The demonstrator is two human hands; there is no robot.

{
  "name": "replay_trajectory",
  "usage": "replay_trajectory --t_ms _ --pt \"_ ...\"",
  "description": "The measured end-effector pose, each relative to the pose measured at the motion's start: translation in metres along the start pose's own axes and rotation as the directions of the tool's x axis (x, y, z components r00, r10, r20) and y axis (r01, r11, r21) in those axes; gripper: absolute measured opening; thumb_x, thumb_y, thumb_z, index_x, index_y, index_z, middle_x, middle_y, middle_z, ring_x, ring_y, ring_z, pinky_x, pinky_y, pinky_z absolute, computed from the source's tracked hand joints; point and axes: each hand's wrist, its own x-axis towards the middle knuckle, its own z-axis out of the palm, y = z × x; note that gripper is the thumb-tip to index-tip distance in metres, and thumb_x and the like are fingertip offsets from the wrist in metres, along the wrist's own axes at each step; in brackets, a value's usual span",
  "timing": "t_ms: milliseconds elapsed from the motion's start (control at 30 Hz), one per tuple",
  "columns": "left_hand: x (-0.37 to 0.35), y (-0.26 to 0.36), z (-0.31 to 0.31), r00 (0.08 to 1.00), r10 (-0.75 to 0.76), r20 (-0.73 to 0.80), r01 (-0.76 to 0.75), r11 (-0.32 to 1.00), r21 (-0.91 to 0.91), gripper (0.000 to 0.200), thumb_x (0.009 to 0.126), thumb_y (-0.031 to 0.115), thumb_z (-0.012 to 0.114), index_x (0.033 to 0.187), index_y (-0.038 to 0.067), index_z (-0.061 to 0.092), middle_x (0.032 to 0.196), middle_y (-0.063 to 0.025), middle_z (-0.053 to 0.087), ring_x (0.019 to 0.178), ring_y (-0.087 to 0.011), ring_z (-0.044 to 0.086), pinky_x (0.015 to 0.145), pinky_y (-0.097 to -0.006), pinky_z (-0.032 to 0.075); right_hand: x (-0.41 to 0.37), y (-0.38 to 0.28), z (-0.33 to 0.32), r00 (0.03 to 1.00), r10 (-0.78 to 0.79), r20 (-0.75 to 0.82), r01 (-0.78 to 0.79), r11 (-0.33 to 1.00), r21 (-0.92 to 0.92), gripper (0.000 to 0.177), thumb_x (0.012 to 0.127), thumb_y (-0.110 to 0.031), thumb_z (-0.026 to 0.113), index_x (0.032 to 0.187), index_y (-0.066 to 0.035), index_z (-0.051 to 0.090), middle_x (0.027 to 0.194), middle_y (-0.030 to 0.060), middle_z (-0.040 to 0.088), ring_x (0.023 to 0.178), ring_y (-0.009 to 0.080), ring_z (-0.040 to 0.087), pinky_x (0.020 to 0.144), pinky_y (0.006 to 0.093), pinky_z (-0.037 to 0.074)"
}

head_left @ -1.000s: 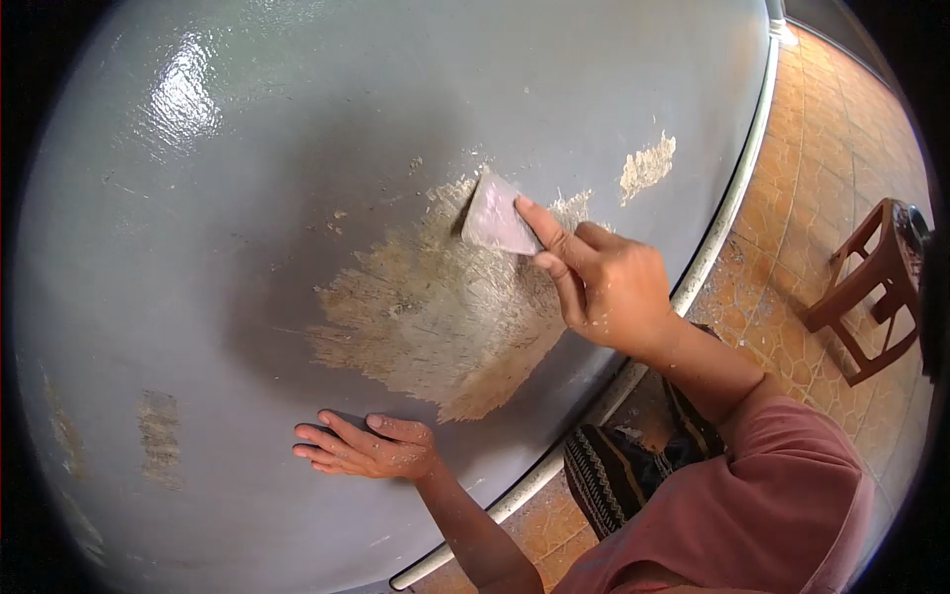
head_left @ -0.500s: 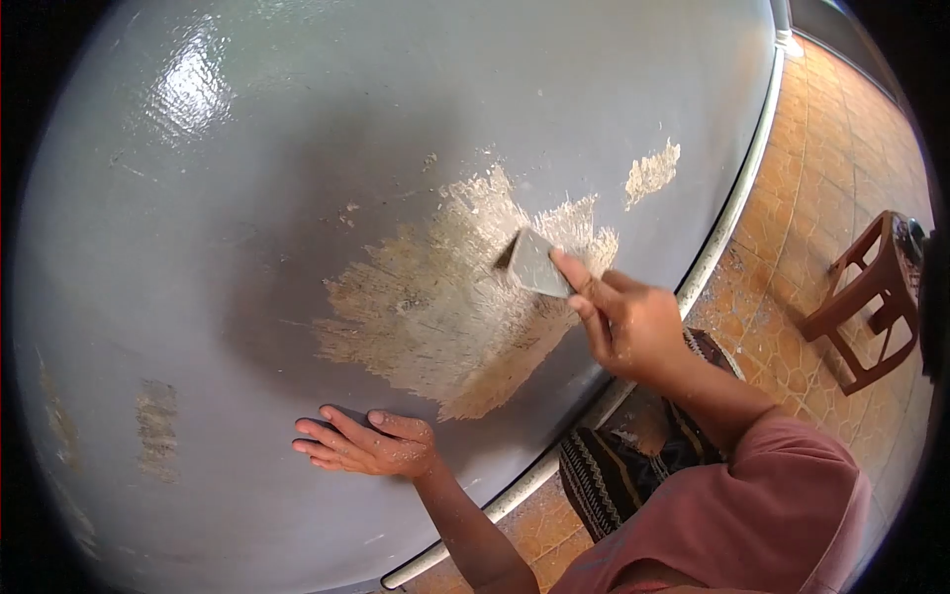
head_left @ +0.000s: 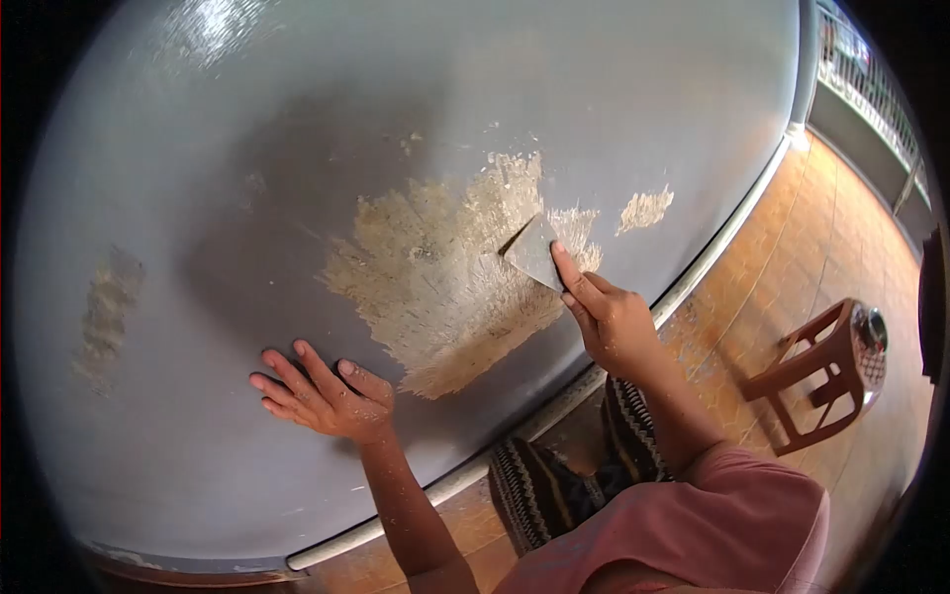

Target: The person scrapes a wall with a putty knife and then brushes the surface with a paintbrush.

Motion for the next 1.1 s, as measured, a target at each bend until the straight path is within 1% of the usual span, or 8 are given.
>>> replay_trajectory --t_ms 133,233,367,467,567,767,1000,1100 --pt "0.0 -0.001 0.0 1.0 -0.014 -0.001 0.014 1.0 0.007 0.045 0.097 0.027 0.034 0.133 0.004 0.049 0.145 -0.0203 0.037 0.139 -0.0427 0.021 0.114 -0.0523 0.007 -0.011 -0.007 0.012 0.993 0.088 -0.074 -0.086 0.996 0.035 0.052 0.091 -0.013 0.056 0.141 -0.017 0.041 0.076 0.0129 0.061 0.061 0.0333 0.06 0.053 0.0401 0.048" --pt "-0.001 -0.001 -0.001 1.0 -0.011 0.006 0.011 1.0 0.007 0.045 0.098 0.027 0.033 0.133 0.004 0.049 0.145 -0.0209 0.037 0.139 -0.0428 0.022 0.114 -0.0522 0.007 -0.003 -0.013 0.018 0.992 0.106 -0.064 -0.109 0.993 -0.049 0.052 0.09 -0.012 0.057 0.14 -0.016 0.043 0.074 0.0122 0.061 0.058 0.0324 0.06 0.052 0.0395 0.048" --pt "-0.002 -0.003 0.001 1.0 -0.001 -0.007 0.001 1.0 -0.007 0.046 0.097 0.027 0.034 0.133 0.001 0.049 0.146 -0.02 0.036 0.14 -0.0405 0.021 0.113 -0.0524 0.007 -0.005 -0.011 0.012 0.991 0.053 -0.122 -0.061 0.996 -0.062 0.051 0.089 -0.011 0.058 0.139 -0.014 0.044 0.072 0.0121 0.061 0.055 0.0319 0.059 0.051 0.0394 0.048" --pt "-0.003 -0.003 0.002 1.0 -0.005 0.003 0.005 1.0 0.002 0.045 0.097 0.027 0.033 0.134 0.006 0.048 0.145 -0.021 0.037 0.139 -0.0427 0.022 0.114 -0.0521 0.007 -0.003 -0.012 0.013 0.986 0.036 -0.163 -0.049 0.996 -0.078 0.05 0.09 -0.011 0.057 0.138 -0.013 0.046 0.071 0.0123 0.061 0.055 0.0305 0.059 0.051 0.0377 0.047" --pt "-0.003 -0.003 0.0 1.0 -0.014 0.011 0.014 1.0 0.0 0.045 0.097 0.026 0.034 0.134 0.006 0.049 0.145 -0.0206 0.037 0.139 -0.0425 0.022 0.114 -0.052 0.007 0.013 -0.019 0.004 0.991 0.076 -0.109 -0.076 0.997 0.005 0.05 0.089 -0.01 0.058 0.138 -0.013 0.046 0.07 0.0117 0.06 0.054 0.0296 0.059 0.049 0.037 0.047" --pt "-0.003 -0.004 0.001 1.0 -0.015 0.006 0.015 1.0 0.004 0.044 0.096 0.026 0.035 0.134 0.006 0.049 0.145 -0.0202 0.038 0.139 -0.0425 0.023 0.114 -0.0518 0.006 -0.01 -0.005 0.014 0.991 0.027 -0.133 -0.038 0.996 -0.078 0.05 0.089 -0.009 0.058 0.137 -0.012 0.047 0.069 0.0124 0.059 0.054 0.0298 0.059 0.05 0.0366 0.047" --pt "-0.005 -0.002 -0.001 1.0 -0.02 0.012 0.02 1.0 -0.001 0.045 0.097 0.027 0.035 0.133 0.005 0.049 0.145 -0.0204 0.038 0.139 -0.0428 0.023 0.114 -0.052 0.007 -0.004 0.0 0.013 0.983 0.075 -0.168 -0.075 0.997 0.007 0.048 0.088 -0.01 0.058 0.135 -0.013 0.05 0.07 0.0124 0.06 0.055 0.0308 0.059 0.05 0.0369 0.047" --pt "-0.002 -0.002 0.003 1.0 -0.021 -0.008 0.021 1.0 -0.013 0.045 0.097 0.027 0.035 0.132 0.005 0.05 0.145 -0.0204 0.038 0.139 -0.043 0.022 0.114 -0.0522 0.007 -0.011 0.006 0.026 0.978 0.02 -0.206 -0.031 0.998 -0.049 0.045 0.09 -0.01 0.056 0.135 -0.011 0.049 0.069 0.0125 0.059 0.052 0.0297 0.056 0.051 0.0361 0.047"
